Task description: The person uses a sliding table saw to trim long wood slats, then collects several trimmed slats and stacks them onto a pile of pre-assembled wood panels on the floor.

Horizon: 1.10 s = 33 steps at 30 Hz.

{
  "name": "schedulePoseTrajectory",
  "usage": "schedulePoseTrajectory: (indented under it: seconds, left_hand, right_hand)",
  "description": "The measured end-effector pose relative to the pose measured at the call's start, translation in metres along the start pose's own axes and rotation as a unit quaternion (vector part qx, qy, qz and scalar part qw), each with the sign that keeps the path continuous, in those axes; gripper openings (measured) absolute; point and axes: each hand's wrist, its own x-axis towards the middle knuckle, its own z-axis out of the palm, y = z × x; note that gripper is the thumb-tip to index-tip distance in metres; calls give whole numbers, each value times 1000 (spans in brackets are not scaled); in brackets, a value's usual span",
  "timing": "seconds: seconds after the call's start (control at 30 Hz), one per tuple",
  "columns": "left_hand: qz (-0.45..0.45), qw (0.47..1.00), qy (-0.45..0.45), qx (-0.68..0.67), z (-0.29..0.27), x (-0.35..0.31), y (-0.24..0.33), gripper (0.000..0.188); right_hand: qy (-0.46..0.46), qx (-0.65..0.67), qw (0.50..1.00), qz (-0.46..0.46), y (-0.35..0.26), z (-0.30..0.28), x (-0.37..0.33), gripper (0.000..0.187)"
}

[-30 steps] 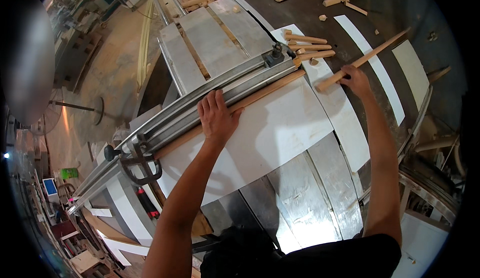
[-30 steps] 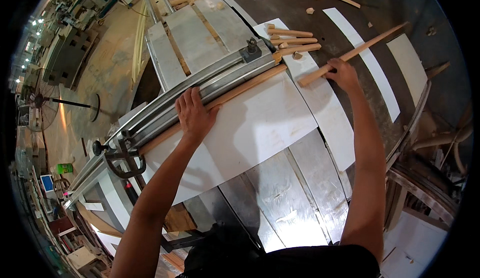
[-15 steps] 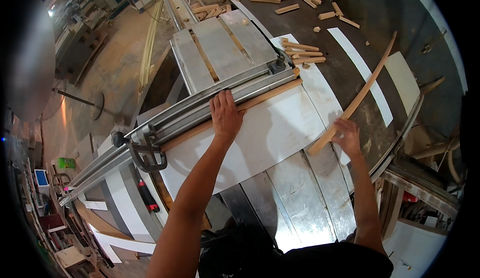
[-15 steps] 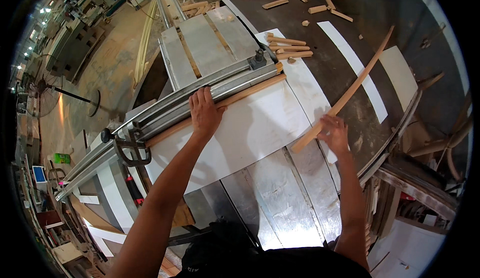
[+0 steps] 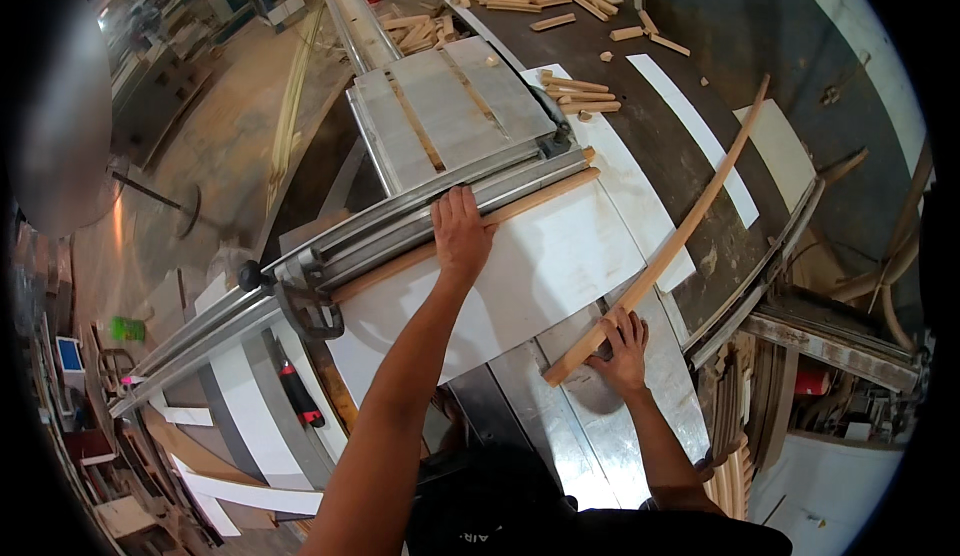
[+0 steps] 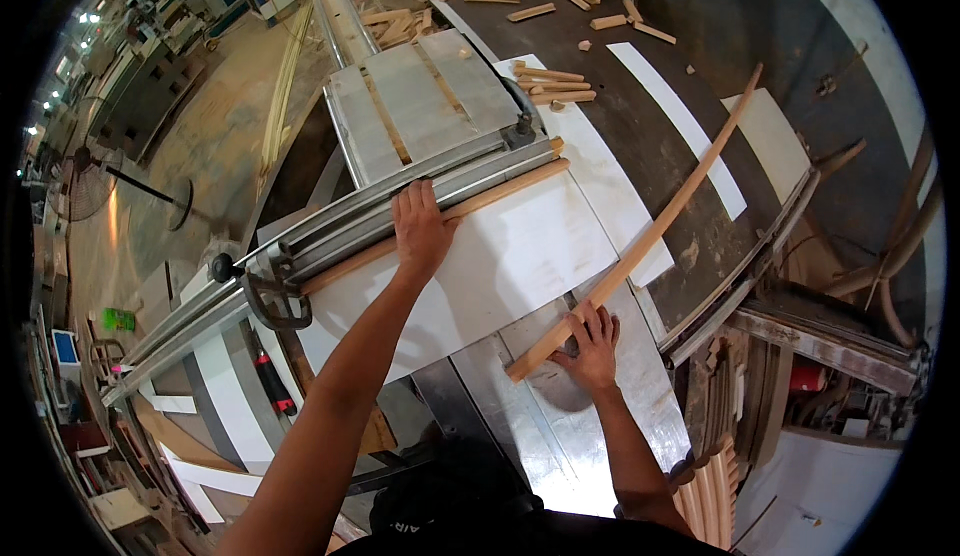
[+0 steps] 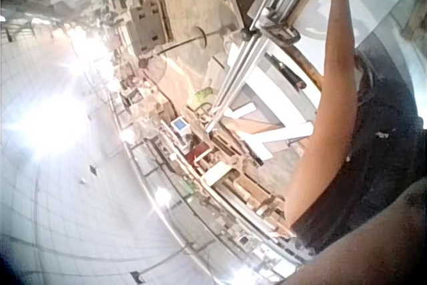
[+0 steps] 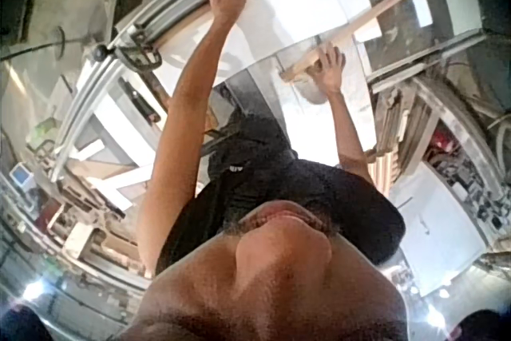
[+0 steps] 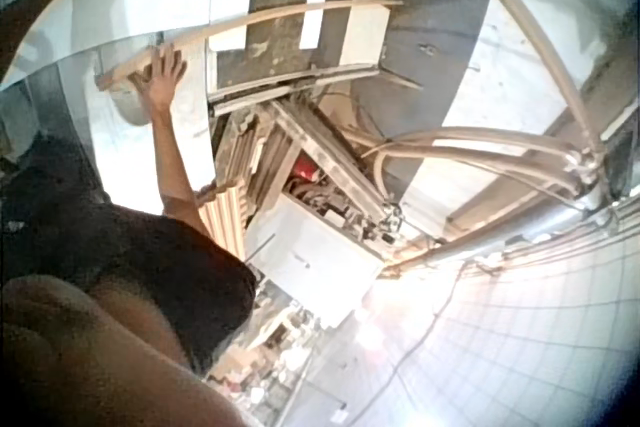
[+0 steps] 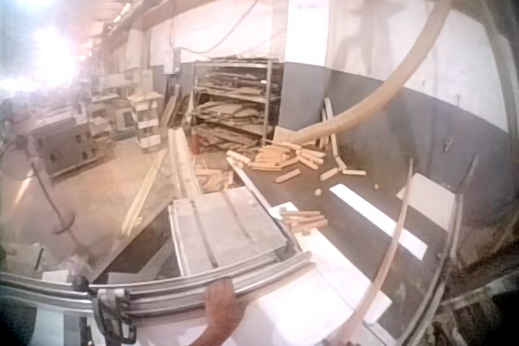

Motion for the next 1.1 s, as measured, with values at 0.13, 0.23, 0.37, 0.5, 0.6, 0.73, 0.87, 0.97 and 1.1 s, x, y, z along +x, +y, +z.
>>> schedulePoseTrajectory:
  seconds: [0.13, 0.23, 0.37, 0.5, 0.6, 0.73, 0.87, 0.97, 1.1]
  left_hand:
    - [51, 999, 1, 9, 0, -12, -3, 77]
    - [79, 996, -36, 5, 2, -47, -4, 74]
    - [64, 995, -74, -30, -10, -71, -16, 65]
    - [1, 996, -82, -31, -26, -85, -22, 57]
    - [-14, 996, -94, -1, -19, -73, -17, 32]
    - [82, 986, -135, 61, -18, -94, -13, 24]
    - [81, 972, -218, 23, -45, -136, 6, 24]
    - [70, 972, -224, -27, -69, -169, 24, 25]
    - [6, 972, -205, -116, -125, -213, 28, 25]
  right_hand:
    - [19, 2, 1000, -19, 2, -2, -5, 77]
    - [26, 2, 999, -23, 5, -2, -8, 77]
    - [27, 7, 999, -24, 1, -4, -5, 76]
    - [35, 13, 999, -34, 3, 3, -12, 77]
    - [37, 38, 998, -36, 4, -3, -17, 76]
    - [82, 46, 992, -85, 8, 6, -16, 79]
    - [61, 33, 995, -69, 0, 7, -18, 72]
    - [30, 6, 998, -51, -7, 6, -27, 71]
    - [20, -20, 999, -22, -28, 11, -43, 72]
